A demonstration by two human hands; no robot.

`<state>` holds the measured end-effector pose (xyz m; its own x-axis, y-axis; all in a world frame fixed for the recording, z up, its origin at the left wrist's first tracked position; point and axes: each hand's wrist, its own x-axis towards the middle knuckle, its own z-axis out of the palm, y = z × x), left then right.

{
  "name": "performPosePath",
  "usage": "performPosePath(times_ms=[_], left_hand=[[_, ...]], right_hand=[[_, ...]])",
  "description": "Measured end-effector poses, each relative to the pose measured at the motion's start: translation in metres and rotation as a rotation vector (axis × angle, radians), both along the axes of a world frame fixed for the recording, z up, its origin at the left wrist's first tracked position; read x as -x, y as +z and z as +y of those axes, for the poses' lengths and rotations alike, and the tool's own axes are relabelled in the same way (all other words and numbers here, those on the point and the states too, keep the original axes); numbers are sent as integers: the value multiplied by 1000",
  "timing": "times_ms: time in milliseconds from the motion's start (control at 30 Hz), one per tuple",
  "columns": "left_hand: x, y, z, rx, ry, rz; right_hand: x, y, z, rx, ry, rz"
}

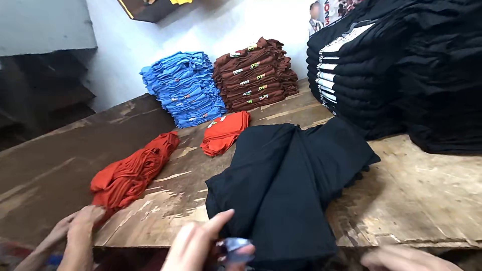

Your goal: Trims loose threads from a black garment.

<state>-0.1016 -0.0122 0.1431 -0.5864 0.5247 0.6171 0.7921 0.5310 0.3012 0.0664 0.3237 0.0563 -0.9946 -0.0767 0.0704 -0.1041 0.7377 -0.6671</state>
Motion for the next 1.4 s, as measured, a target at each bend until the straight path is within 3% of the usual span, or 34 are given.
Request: performPosePath(times_ms=[133, 267, 333, 467, 667, 867, 967, 1133, 1267, 1400], left_hand=[[-21, -2, 43, 48, -152, -85], [-22, -2, 66, 66, -148, -58], [-18, -1, 67, 53, -124, -65], [-12, -2, 66, 73, -127, -94], [-17, -12, 77, 43, -138, -53], [-28, -14, 68, 117, -198, -7], [-32, -17, 76, 141, -213, 20], [-34, -20, 85, 182, -202, 117], [-34, -10, 73, 195, -150, 110], [-34, -15, 80, 226, -167, 142]], right_hand=[[35, 6, -51, 491, -156, 434], [47, -2, -77, 370, -215, 615], [40, -6, -70, 462, -212, 657], [30, -3, -36, 634, 84, 607], [58, -8, -69, 313, -234, 784], [54, -23, -68, 965, -210, 763], [57, -28, -72, 1101, -179, 745], [50, -29, -75, 1028, -61, 742], [38, -39, -51, 743, 72, 719], [35, -36, -58, 685, -166, 749]])
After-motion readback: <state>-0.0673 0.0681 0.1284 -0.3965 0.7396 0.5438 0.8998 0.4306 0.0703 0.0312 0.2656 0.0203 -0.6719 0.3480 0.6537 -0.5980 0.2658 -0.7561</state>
